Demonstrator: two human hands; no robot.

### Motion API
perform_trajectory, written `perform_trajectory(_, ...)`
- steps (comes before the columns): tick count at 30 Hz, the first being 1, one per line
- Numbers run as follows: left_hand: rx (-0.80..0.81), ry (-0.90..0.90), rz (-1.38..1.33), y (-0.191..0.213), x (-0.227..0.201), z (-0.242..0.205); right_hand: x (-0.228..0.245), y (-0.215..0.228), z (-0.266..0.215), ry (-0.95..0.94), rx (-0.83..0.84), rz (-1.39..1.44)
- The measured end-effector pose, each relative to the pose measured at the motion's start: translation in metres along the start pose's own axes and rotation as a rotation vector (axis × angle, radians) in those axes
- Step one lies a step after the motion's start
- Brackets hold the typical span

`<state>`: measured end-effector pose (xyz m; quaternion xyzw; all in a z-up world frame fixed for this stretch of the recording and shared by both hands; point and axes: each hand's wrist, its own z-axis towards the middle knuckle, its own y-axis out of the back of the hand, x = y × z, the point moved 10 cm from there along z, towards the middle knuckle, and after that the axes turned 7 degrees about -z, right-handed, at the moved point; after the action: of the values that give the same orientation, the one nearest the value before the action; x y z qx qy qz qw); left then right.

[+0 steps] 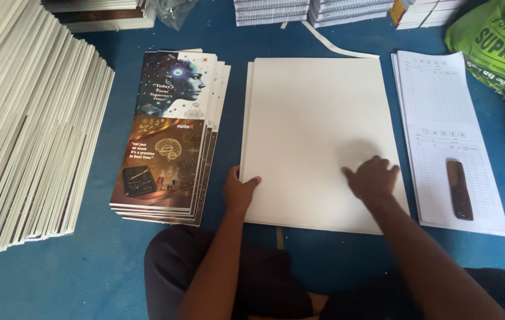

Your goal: The person inserts printed index pages into notebook covers and stacks the assembled notebooks. The person repeatedly picks up a cover, places an index sheet inside, and adds the completed unit to a growing stack.

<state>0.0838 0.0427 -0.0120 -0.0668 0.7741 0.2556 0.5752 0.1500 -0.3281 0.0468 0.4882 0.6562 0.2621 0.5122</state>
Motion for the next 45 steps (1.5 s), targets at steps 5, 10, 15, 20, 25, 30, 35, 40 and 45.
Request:
perform_trajectory(5,0.015,0.071,-0.048,-0.004,0.007,-0.001,-0.056,-0.028,0.012,-0.115,-0.007,0.209)
perform_trajectory(10,-0.01,-0.007,-0.06,-0.003,0.002,0.001,-0.088,-0.06,0.012,-0.196,0.13,0.426)
perform_trajectory(15,0.002,0.002,-0.09,-0.003,-0.001,-0.003,-0.1,-0.075,0.013,-0.148,0.059,0.568)
perform_trajectory(20,0.041,0.05,-0.192,-0.005,-0.001,-0.007,-0.107,-0.086,0.018,-0.129,-0.005,0.64)
perform_trajectory(25,0.101,0.041,-0.281,-0.007,-0.003,-0.007,-0.115,-0.067,0.012,-0.149,-0.132,0.69)
perform_trajectory(30,0.136,0.082,-0.359,-0.013,0.009,-0.003,-0.13,-0.053,-0.008,-0.287,-0.03,1.178)
perform_trajectory(35,0.133,-0.06,-0.34,-0.012,0.014,0.007,-0.136,-0.034,-0.03,-0.321,0.072,1.382)
perform_trajectory(40,0.122,-0.019,-0.229,-0.009,0.02,0.008,-0.139,-0.026,-0.033,-0.304,0.125,1.467)
perform_trajectory(45,0.091,0.129,-0.322,-0.003,0.011,0.001,-0.139,-0.03,-0.03,-0.349,0.165,1.562)
